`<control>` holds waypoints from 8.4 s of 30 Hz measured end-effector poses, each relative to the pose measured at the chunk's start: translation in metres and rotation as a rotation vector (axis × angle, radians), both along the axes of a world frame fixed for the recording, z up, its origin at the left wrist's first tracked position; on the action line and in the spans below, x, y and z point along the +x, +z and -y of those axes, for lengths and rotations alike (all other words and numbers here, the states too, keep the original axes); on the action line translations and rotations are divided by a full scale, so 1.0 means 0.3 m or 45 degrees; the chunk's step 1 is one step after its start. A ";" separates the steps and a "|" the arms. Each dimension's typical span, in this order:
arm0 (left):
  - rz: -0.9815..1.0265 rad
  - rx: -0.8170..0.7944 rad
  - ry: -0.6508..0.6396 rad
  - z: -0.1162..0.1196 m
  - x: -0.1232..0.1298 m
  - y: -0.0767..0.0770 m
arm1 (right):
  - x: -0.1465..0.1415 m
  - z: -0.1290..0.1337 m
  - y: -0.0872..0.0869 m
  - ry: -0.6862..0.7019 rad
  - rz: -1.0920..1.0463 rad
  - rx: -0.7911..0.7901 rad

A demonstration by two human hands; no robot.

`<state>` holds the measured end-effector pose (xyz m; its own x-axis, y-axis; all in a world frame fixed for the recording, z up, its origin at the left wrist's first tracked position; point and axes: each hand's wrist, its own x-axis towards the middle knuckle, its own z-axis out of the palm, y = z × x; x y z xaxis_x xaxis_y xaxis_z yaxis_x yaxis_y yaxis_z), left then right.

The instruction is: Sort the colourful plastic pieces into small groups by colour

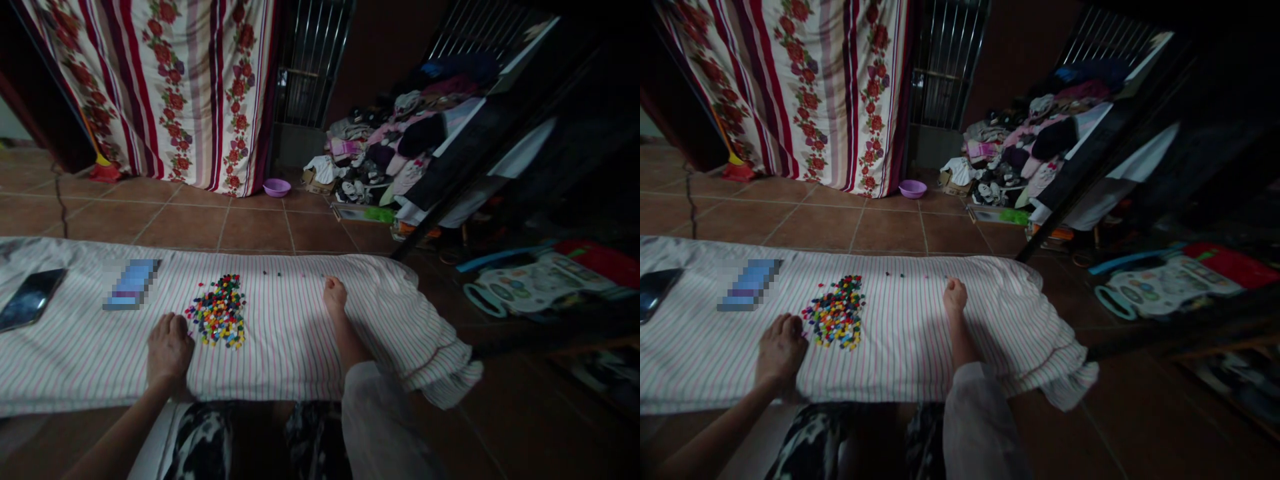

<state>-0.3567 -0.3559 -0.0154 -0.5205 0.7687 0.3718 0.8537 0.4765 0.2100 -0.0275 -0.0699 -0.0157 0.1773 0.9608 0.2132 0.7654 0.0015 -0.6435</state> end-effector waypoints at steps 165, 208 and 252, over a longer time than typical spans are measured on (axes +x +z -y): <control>0.080 0.002 0.058 -0.002 0.018 0.021 | -0.532 0.479 0.000 0.766 0.278 -0.022; 0.108 -0.003 0.028 0.000 0.023 0.045 | -0.564 0.500 -0.010 0.928 0.167 -0.001; 0.074 0.024 0.043 -0.002 0.018 0.015 | -0.259 0.310 -0.009 0.208 0.094 0.079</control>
